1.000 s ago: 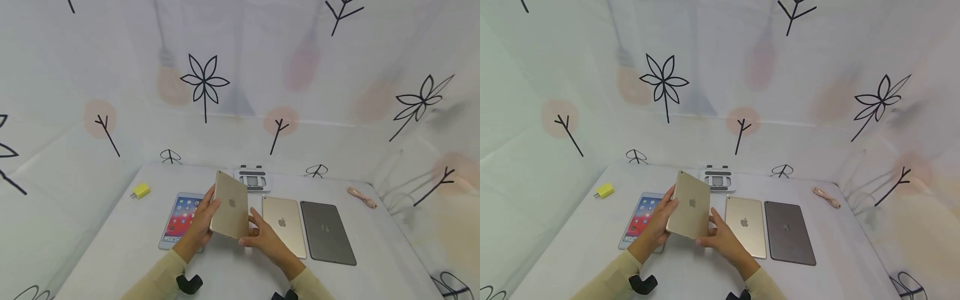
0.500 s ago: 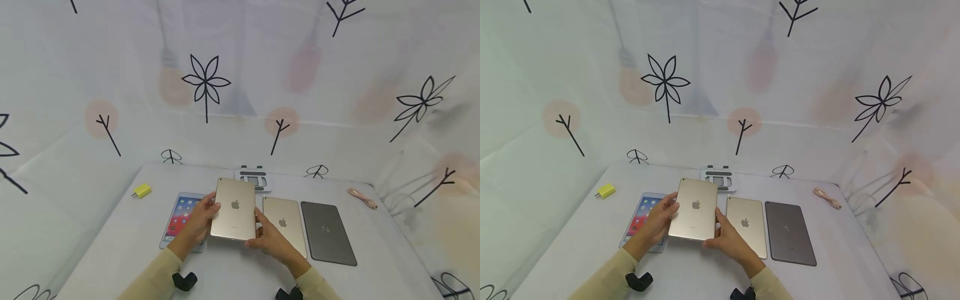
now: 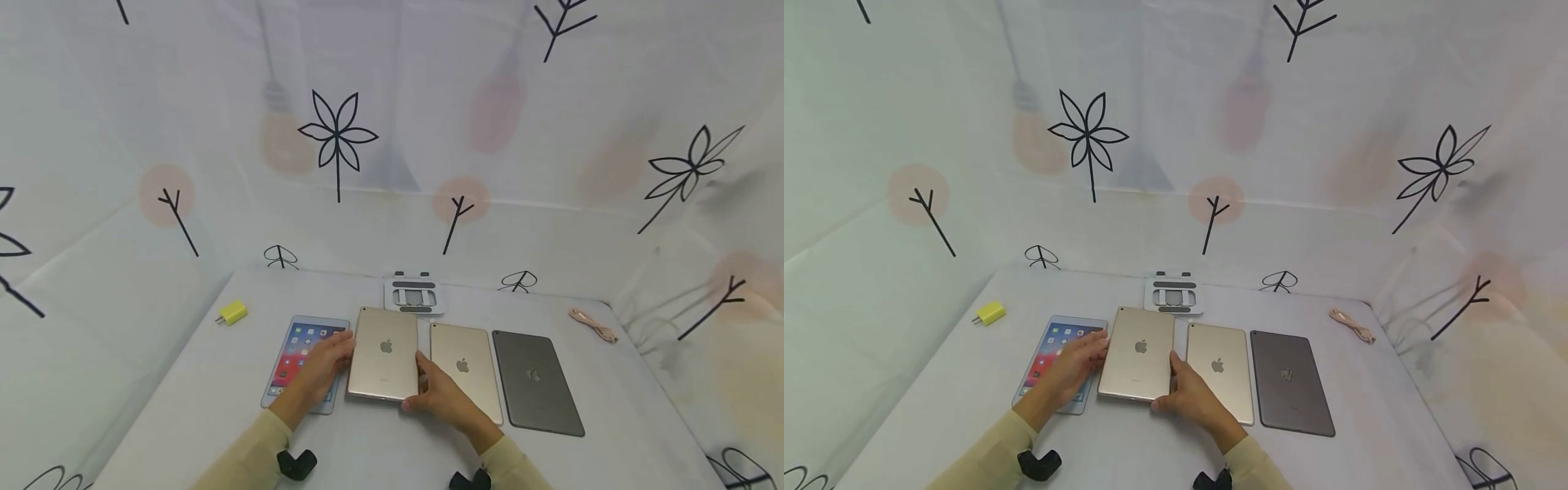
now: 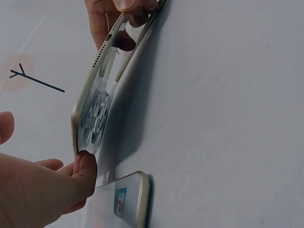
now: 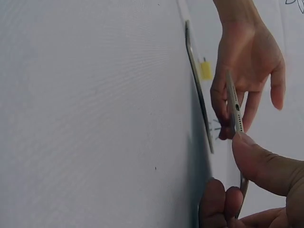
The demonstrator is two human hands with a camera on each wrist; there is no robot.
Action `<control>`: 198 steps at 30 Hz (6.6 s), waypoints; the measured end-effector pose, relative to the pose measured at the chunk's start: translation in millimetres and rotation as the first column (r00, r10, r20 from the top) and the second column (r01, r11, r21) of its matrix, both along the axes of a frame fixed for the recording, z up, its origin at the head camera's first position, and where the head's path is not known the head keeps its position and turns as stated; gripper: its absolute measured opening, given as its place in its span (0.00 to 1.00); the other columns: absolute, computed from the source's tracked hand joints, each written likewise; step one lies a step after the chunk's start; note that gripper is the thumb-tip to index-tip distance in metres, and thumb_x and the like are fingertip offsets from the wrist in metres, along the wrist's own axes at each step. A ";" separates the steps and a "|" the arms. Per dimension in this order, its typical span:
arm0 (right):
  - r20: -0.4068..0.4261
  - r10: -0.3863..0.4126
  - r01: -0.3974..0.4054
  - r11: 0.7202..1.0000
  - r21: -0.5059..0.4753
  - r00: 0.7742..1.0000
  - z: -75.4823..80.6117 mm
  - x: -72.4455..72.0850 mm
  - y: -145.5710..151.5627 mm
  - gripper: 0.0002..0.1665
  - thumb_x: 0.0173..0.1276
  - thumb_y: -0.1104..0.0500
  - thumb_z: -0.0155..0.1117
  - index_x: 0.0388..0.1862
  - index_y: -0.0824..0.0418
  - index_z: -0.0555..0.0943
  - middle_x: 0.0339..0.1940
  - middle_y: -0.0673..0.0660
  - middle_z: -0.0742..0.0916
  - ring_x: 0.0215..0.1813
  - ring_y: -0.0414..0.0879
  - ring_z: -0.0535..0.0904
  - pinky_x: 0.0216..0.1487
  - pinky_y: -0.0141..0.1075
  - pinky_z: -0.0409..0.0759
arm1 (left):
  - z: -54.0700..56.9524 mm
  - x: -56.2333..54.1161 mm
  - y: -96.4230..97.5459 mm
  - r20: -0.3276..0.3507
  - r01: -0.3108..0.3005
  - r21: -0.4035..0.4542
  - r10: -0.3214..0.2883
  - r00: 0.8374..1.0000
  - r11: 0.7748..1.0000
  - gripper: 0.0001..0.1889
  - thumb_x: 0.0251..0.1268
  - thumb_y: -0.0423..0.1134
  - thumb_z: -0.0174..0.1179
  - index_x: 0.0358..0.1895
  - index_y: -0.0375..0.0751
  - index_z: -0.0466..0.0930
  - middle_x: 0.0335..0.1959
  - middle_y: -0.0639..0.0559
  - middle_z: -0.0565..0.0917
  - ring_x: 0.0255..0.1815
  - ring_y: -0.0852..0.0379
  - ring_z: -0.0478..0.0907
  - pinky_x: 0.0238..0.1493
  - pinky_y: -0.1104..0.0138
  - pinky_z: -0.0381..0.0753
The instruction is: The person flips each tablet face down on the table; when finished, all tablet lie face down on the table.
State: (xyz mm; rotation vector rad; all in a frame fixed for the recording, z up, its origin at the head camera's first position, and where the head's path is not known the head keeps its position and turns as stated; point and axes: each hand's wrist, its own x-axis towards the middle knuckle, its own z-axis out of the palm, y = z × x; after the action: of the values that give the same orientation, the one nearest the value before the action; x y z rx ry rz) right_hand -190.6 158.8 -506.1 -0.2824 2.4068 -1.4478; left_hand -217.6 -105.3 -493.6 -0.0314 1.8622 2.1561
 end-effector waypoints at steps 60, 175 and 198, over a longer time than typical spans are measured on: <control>-0.072 0.020 -0.020 1.000 0.000 0.997 15.0 -0.1 -18.0 0.46 0.69 0.53 0.69 0.80 0.66 0.60 0.39 0.56 0.83 0.33 0.43 0.77 0.29 0.34 0.79 | 39.7 3.4 -52.8 -0.004 -0.099 -0.051 0.099 0.995 0.994 0.28 0.79 0.47 0.54 0.77 0.46 0.62 0.73 0.35 0.69 0.73 0.37 0.66 0.74 0.49 0.67; -0.047 0.122 -0.127 0.982 -0.137 0.991 9.4 -18.0 -136.6 0.70 0.51 0.67 0.81 0.84 0.64 0.46 0.52 0.53 0.79 0.33 0.42 0.77 0.29 0.33 0.77 | 3.9 -11.6 -127.2 -0.104 -0.196 -0.356 0.170 0.980 0.914 0.33 0.75 0.38 0.56 0.80 0.43 0.58 0.59 0.44 0.69 0.56 0.52 0.68 0.50 0.76 0.78; -0.037 0.181 -0.182 0.983 -0.037 0.983 -7.1 -26.0 -133.2 0.60 0.59 0.64 0.78 0.81 0.73 0.50 0.22 0.50 0.84 0.22 0.40 0.77 0.23 0.30 0.72 | -10.5 -12.2 -124.4 -0.017 -0.144 -0.426 0.151 0.988 0.893 0.37 0.75 0.35 0.46 0.83 0.40 0.44 0.74 0.29 0.67 0.73 0.36 0.68 0.75 0.44 0.63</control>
State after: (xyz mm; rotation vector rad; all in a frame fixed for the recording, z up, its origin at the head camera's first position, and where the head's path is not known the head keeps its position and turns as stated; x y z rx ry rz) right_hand -216.6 25.6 -513.1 -0.5259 2.3108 -1.4210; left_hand -229.8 -229.8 -504.1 -0.2904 2.3530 1.7809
